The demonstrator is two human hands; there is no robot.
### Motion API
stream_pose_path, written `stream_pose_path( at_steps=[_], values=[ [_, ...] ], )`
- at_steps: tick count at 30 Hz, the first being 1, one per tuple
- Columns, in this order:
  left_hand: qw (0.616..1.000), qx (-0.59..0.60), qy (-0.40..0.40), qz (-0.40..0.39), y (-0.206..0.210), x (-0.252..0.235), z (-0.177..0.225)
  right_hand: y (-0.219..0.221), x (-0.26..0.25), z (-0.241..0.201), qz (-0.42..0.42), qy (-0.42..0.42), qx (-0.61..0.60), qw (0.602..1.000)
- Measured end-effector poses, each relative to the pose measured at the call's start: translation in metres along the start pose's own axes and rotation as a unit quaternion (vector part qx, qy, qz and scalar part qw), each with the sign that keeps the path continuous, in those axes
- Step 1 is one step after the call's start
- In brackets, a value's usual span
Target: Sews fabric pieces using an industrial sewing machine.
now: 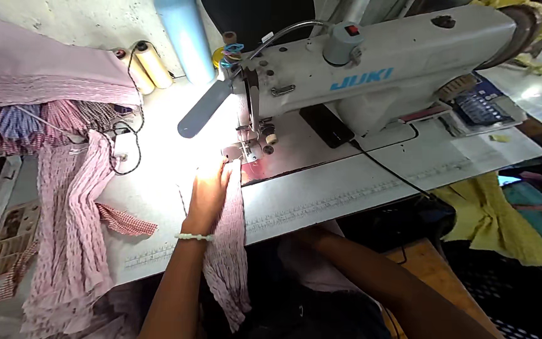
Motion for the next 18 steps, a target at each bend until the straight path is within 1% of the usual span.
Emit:
stream_pose_path(
  at_steps=[2,4,5,7,8,11,14,16,17,18],
  values=[
    [0.999,0.045,0.009,0.016,-0.001,0.001,-0.003,0.007,-0.014,0.005,0.006,-0.032,-0.011,0.999],
    [0.999,0.043,0.031,0.014,0.001,0.002,-0.001,0.009,-0.020,0.004,-0.010,-0.074,-0.005,0.997],
    [0.998,0.031,0.047,0.014,0.002,0.001,0.001,0.008,-0.018,0.001,-0.015,-0.082,-0.007,0.997],
    [0.997,0.015,0.067,0.024,0.003,0.000,0.003,0.011,-0.021,-0.002,0.051,-0.107,-0.044,0.992],
    [0.997,0.012,0.071,0.030,0.003,0.000,0.004,0.014,-0.023,-0.002,0.067,-0.113,-0.056,0.990],
    [0.995,0.014,0.087,0.041,0.000,0.001,0.007,0.018,-0.029,-0.002,0.065,-0.124,-0.047,0.989],
    [0.996,0.033,0.079,0.024,0.003,0.002,0.008,0.022,-0.041,0.006,0.080,-0.157,-0.048,0.983],
    [0.997,0.039,0.064,-0.008,0.006,0.001,0.006,0.021,-0.037,0.005,0.117,-0.168,-0.034,0.978],
    [0.997,0.042,0.053,-0.022,0.008,0.000,0.005,0.021,-0.034,0.005,0.143,-0.174,-0.009,0.974],
    [0.998,0.046,0.043,-0.028,0.009,0.000,0.004,0.021,-0.029,0.004,0.150,-0.174,0.021,0.973]
  ],
)
Point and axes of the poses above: each hand's wrist, its own x-axis away from the middle knuckle, its own y-axis out of the palm, z = x × y, the point moved 9 cm from there along -x, towards the middle knuckle, and after that the axes turned 12 degrees about y, right-handed, at the moved point
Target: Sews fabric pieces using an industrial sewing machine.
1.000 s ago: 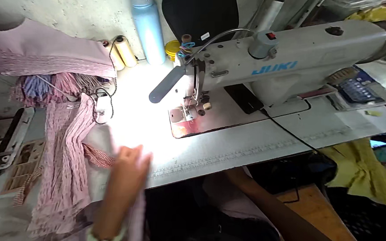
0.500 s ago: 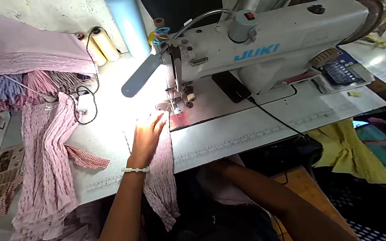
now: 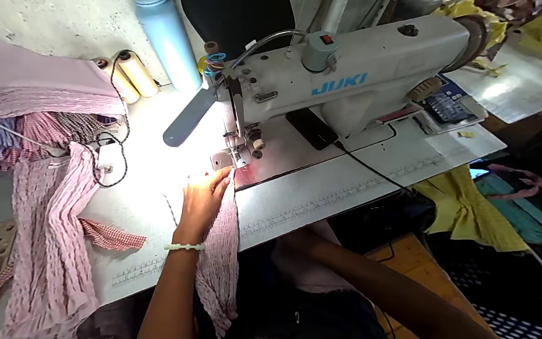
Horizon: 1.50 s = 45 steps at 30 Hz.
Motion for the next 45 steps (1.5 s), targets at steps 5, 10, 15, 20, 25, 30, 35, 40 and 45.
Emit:
stream_pose_path(
  at_steps=[5,10,15,20,25,30,35,40,45],
  values=[
    [0.997,0.049,-0.057,-0.002,-0.002,-0.002,-0.009,-0.022,0.044,0.038,0.142,-0.058,-0.126,0.980],
    [0.986,0.144,-0.076,0.042,-0.009,0.004,-0.008,-0.027,0.070,0.093,0.161,-0.019,-0.309,0.937],
    [0.993,0.085,0.009,0.080,-0.034,0.015,0.025,-0.047,0.078,0.099,0.146,-0.023,-0.388,0.910],
    [0.986,0.069,0.088,0.125,-0.061,0.034,0.052,-0.075,0.086,0.084,0.149,-0.055,-0.390,0.907],
    [0.974,0.134,0.156,0.090,-0.059,0.059,0.106,-0.115,0.105,0.077,0.234,-0.125,-0.419,0.868],
    [0.943,0.270,0.190,0.041,-0.062,0.080,0.173,-0.158,0.121,0.061,0.365,-0.163,-0.438,0.805],
    [0.915,0.354,0.181,0.068,-0.061,0.071,0.193,-0.188,0.140,0.009,0.401,-0.242,-0.491,0.735],
    [0.917,0.352,0.117,0.145,-0.067,0.054,0.183,-0.199,0.145,-0.044,0.342,-0.335,-0.536,0.695],
    [0.925,0.296,0.082,0.222,-0.079,0.050,0.168,-0.201,0.145,-0.064,0.326,-0.321,-0.554,0.695]
  ],
)
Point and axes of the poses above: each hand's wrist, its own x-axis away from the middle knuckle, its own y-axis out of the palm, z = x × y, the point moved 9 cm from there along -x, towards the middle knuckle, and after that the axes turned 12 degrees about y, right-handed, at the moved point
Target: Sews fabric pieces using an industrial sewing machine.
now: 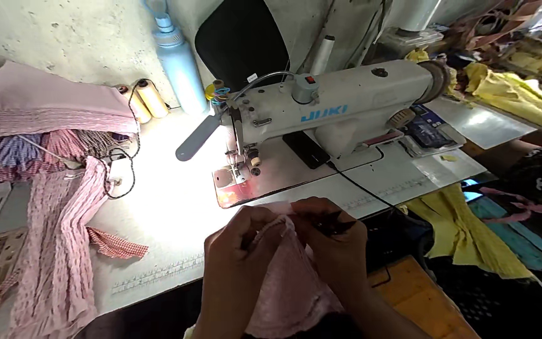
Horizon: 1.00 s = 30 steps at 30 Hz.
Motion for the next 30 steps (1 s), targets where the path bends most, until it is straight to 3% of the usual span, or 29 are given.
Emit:
stream_pose_path(
  at_steps=[4,13,30],
  values=[
    [0.999,-0.007,0.021,0.033,-0.008,0.000,-0.005,0.007,-0.001,0.007,-0.022,0.024,-0.021,0.999],
    [0.997,0.074,0.003,-0.017,-0.007,0.002,-0.008,0.011,0.005,0.005,-0.045,0.004,0.033,0.998],
    [1.000,-0.028,0.002,0.009,-0.018,0.010,-0.006,0.019,0.011,0.007,-0.145,-0.008,0.088,0.985]
  ],
)
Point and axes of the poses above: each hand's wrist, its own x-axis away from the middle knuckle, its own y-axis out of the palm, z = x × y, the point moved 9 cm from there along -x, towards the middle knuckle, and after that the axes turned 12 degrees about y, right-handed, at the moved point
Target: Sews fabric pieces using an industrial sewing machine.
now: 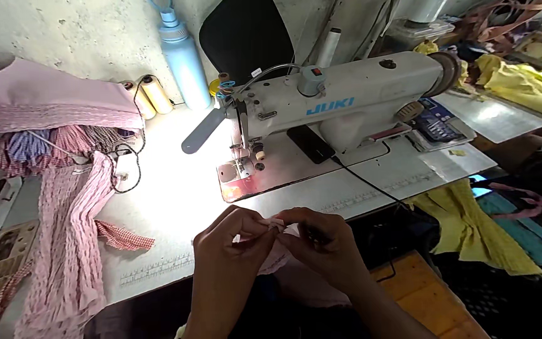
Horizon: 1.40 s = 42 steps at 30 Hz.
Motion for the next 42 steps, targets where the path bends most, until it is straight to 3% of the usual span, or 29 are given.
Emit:
stream_pose_path(
  at_steps=[9,16,19,22,23,24,27,30,34,42],
  values=[
    [0.995,0.043,-0.058,-0.067,-0.002,0.015,-0.023,0.008,0.003,0.012,0.007,0.026,0.050,0.998],
    [0.997,-0.062,-0.033,-0.043,-0.046,0.041,-0.025,-0.009,0.024,0.038,-0.049,0.071,0.140,0.986],
    [0.997,-0.033,-0.053,-0.050,-0.083,0.060,-0.033,-0.016,0.050,0.078,-0.176,0.161,0.266,0.934],
    [0.994,-0.013,-0.073,-0.078,-0.098,0.075,-0.036,0.005,0.077,0.143,-0.313,0.321,0.396,0.801],
    [0.994,-0.013,-0.082,-0.075,-0.099,0.078,-0.036,0.011,0.080,0.161,-0.288,0.324,0.450,0.781],
    [0.993,-0.017,-0.089,-0.073,-0.098,0.080,-0.036,0.016,0.080,0.176,-0.227,0.284,0.500,0.786],
    [0.993,-0.033,-0.089,-0.076,-0.090,0.084,-0.034,0.026,0.082,0.231,-0.255,0.422,0.461,0.738],
    [0.992,-0.046,-0.081,-0.079,-0.084,0.087,-0.033,0.032,0.085,0.259,-0.233,0.420,0.416,0.772],
    [0.991,-0.034,-0.096,-0.091,-0.078,0.093,-0.035,0.048,0.079,0.241,-0.297,0.460,0.396,0.737],
    [0.992,-0.019,-0.085,-0.092,-0.064,0.098,-0.049,0.048,0.092,0.272,-0.237,0.449,0.384,0.771]
  ],
)
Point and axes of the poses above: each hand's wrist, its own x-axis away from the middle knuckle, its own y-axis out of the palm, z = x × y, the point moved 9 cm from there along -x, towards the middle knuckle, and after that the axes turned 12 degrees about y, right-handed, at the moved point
